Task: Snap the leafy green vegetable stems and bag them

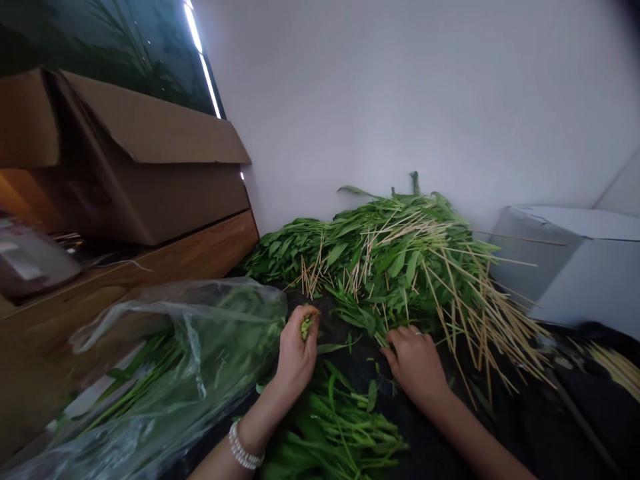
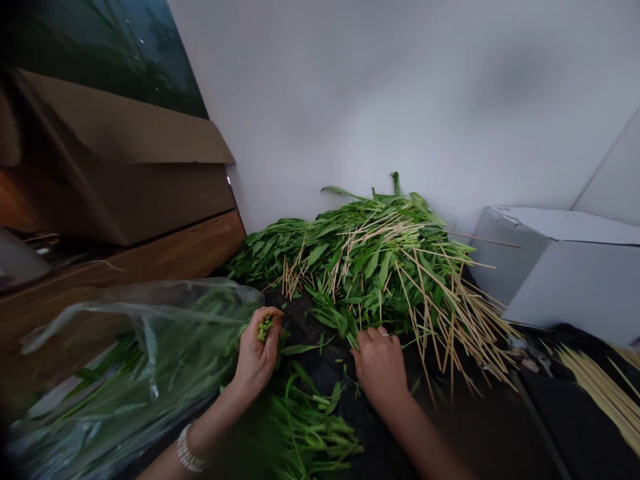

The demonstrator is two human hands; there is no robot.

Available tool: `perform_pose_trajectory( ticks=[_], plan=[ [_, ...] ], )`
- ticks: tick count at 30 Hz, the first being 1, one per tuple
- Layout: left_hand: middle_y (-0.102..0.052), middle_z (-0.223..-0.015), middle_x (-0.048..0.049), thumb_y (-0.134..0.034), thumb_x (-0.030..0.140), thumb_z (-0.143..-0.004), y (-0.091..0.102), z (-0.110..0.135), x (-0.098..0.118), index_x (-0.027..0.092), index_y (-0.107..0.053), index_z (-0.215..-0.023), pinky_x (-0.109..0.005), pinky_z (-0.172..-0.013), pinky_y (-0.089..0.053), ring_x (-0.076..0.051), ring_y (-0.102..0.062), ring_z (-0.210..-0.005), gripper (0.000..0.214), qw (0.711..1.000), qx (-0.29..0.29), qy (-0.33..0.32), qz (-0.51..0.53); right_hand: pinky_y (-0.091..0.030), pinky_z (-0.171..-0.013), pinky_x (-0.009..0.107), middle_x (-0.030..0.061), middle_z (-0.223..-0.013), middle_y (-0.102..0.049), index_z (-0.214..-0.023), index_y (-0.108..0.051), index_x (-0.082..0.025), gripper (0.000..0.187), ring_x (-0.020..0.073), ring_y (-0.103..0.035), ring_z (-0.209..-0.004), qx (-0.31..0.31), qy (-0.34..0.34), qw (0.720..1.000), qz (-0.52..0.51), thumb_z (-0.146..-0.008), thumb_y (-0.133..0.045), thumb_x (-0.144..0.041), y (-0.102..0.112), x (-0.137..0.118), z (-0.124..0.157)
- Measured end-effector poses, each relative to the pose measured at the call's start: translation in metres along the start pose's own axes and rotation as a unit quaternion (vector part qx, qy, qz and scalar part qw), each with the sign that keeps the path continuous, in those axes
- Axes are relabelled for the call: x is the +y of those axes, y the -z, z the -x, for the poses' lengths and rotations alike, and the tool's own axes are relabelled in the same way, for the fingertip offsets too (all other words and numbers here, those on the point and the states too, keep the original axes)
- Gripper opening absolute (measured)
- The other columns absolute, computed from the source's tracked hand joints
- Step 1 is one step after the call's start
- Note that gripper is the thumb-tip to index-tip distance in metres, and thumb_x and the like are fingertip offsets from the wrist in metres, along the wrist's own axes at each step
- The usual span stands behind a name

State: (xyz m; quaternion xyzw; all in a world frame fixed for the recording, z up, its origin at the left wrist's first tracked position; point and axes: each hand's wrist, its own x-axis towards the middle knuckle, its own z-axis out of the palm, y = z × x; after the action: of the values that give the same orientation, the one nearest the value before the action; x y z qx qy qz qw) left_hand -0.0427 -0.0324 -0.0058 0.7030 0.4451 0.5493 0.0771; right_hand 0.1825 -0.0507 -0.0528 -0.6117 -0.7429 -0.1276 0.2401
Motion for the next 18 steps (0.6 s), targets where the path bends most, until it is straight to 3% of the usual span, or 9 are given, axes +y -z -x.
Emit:
perform_pose_trajectory(
  ticks=[5, 10, 14, 18],
  plan=[
    [-0.060, -0.076, 0.0008, -0.056, 0.026, -0.088, 0.002, -0.002, 0.006, 0.020, -0.056, -0.085, -0.023, -0.066, -0.045, -0.013, -0.057, -0.068, 0.007, 1.000, -0.016, 0.000, -0.019, -0.037, -0.064, 0.029, 0.0005, -0.070, -0.058, -0.070, -0.048, -0.023, 0.016, 0.0193, -0.056, -0.071, -0.001, -0.047, 0.994, -0.094, -0.078, -0.055, -0.011, -0.004, 0.010, 0.000],
    [-0.064, -0.077, -0.0007, -0.053, 0.025, -0.089, 0.001, -0.001, 0.006, 0.019, -0.059, -0.084, -0.024, -0.067, -0.046, -0.013, -0.059, -0.069, 0.010, 0.999, -0.047, -0.012, -0.019, -0.040, -0.062, 0.030, 0.0023, -0.073, -0.061, -0.083, -0.046, -0.023, 0.008, 0.0200, -0.058, -0.067, 0.048, -0.110, 0.983, -0.138, -0.089, -0.044, -0.026, 0.005, 0.021, -0.003],
    [-0.064, -0.077, -0.0012, -0.054, 0.023, -0.089, 0.001, -0.001, 0.005, 0.018, -0.060, -0.084, -0.025, -0.069, -0.046, -0.014, -0.060, -0.071, 0.009, 0.998, -0.057, -0.025, -0.014, -0.044, -0.067, 0.032, 0.0036, -0.079, -0.067, -0.089, -0.043, -0.024, 0.015, 0.0212, -0.063, -0.073, 0.095, -0.198, 0.929, -0.297, -0.091, -0.043, -0.039, 0.015, 0.023, -0.002],
    [-0.065, -0.079, -0.0018, -0.053, 0.022, -0.089, 0.001, -0.002, 0.004, 0.019, -0.062, -0.086, -0.026, -0.070, -0.047, -0.015, -0.061, -0.073, 0.010, 0.998, -0.058, -0.029, -0.017, -0.049, -0.071, 0.033, 0.0036, -0.079, -0.069, -0.097, -0.045, -0.023, 0.022, 0.0203, -0.067, -0.078, 0.067, -0.205, 0.870, -0.443, -0.091, -0.045, -0.045, 0.017, 0.018, 0.000]
  ],
)
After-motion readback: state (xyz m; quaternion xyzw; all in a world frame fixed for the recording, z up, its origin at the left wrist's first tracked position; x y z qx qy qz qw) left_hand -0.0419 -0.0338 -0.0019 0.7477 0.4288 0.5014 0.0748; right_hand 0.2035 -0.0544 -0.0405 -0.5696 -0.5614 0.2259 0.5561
